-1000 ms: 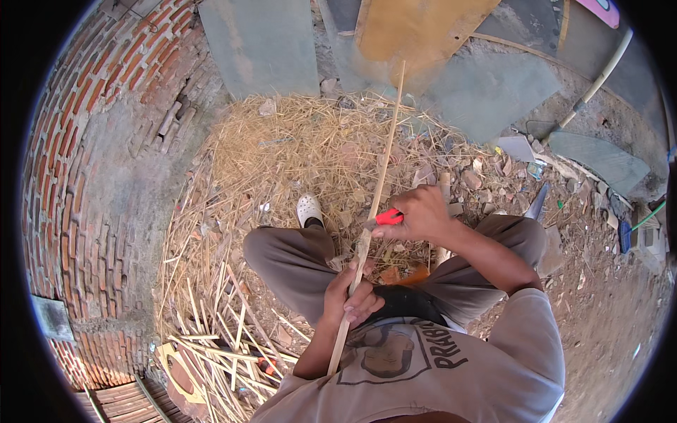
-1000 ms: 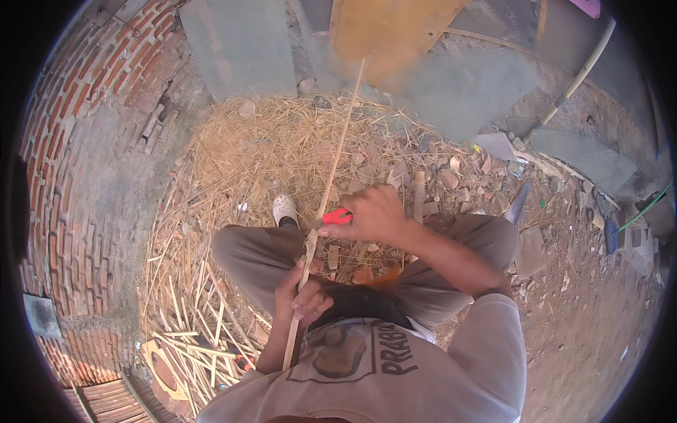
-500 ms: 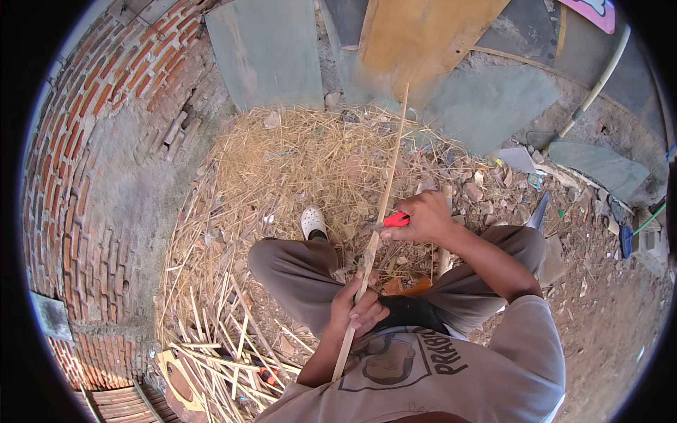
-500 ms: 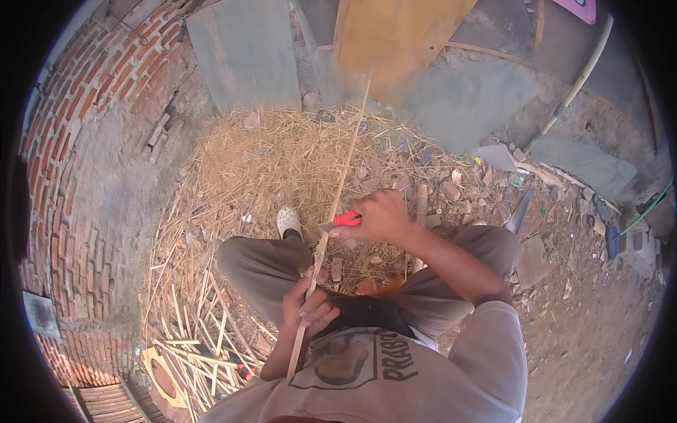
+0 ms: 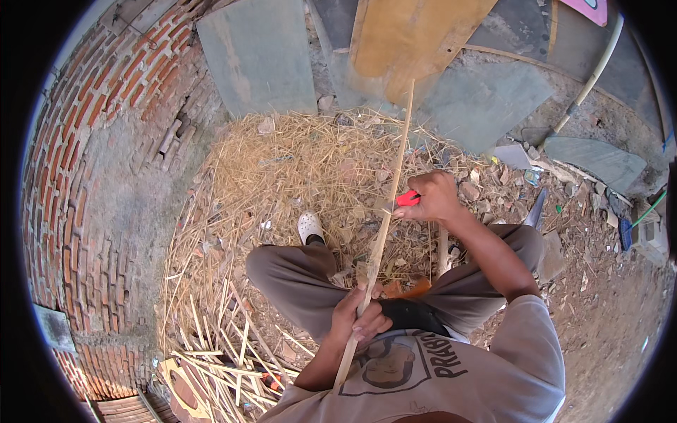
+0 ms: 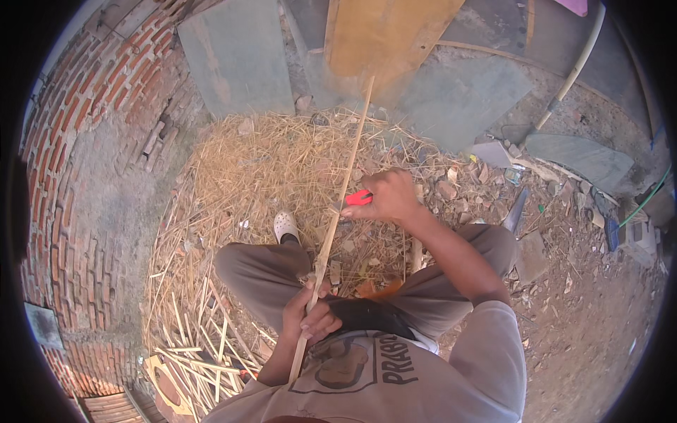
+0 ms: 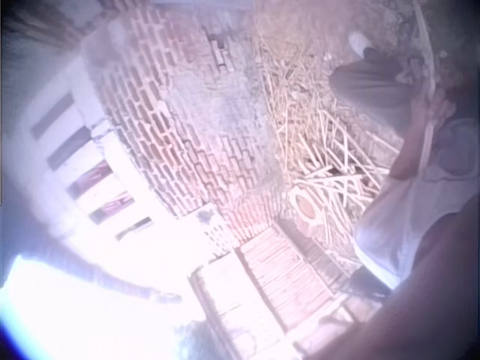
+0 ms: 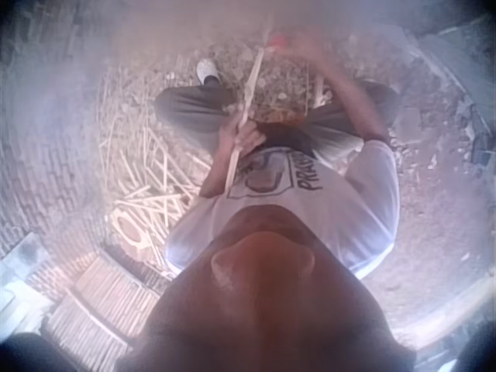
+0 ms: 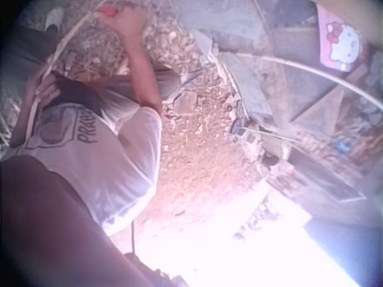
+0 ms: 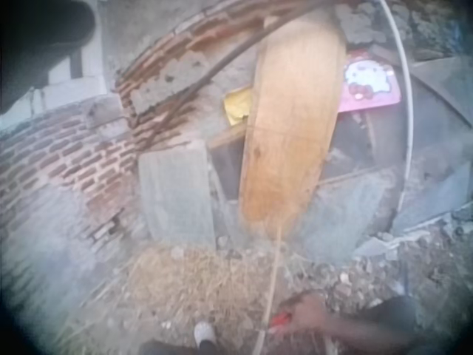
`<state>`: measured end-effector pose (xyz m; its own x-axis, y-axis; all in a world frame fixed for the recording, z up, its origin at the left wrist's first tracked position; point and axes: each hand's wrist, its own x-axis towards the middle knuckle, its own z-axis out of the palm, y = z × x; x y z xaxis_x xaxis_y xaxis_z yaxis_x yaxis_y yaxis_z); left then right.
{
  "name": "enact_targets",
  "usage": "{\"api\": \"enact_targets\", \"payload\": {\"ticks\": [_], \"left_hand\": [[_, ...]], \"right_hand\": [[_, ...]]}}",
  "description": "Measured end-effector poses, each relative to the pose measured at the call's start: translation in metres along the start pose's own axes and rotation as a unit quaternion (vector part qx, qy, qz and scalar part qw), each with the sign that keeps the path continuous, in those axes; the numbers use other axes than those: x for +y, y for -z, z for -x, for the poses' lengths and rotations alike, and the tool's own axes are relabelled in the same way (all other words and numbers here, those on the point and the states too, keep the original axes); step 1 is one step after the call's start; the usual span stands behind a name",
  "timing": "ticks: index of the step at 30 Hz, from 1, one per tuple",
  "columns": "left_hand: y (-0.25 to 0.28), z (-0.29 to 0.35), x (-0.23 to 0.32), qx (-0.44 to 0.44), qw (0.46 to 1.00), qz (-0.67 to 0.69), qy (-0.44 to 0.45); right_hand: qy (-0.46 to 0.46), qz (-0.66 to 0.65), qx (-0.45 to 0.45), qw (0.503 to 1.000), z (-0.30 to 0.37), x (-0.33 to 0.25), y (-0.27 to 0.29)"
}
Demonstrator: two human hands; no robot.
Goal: The person sits on the ground and uses a red utility knife to shave thin strips from a long bamboo stick. They hold the stick with their left hand and scrape the blade along its length with their right hand, producing thin shavings that fall onto the ground.
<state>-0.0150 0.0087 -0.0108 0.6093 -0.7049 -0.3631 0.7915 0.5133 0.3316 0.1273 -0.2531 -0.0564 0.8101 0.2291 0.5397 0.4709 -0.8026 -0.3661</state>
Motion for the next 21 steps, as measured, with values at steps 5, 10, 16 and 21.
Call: {"api": "enact_targets", "payload": {"ticks": [5, 10, 16, 21], "left_hand": [[0.003, 0.011, -0.002, -0.012, 0.999, -0.04, 0.007], [0.003, 0.026, -0.01, -0.005, 0.995, -0.095, 0.026], [0.001, 0.043, -0.015, -0.031, 0.988, -0.148, 0.036], [0.009, 0.057, -0.024, -0.034, 0.987, -0.153, 0.046]], "right_hand": [[-0.045, 0.019, 0.021, 0.999, -0.008, 0.022, 0.003], [-0.146, 0.072, 0.039, 0.986, -0.017, 0.053, 0.017], [-0.233, 0.057, 0.073, 0.968, -0.029, 0.082, 0.03], [-0.33, 0.085, 0.093, 0.935, -0.037, 0.12, 0.041]]}}
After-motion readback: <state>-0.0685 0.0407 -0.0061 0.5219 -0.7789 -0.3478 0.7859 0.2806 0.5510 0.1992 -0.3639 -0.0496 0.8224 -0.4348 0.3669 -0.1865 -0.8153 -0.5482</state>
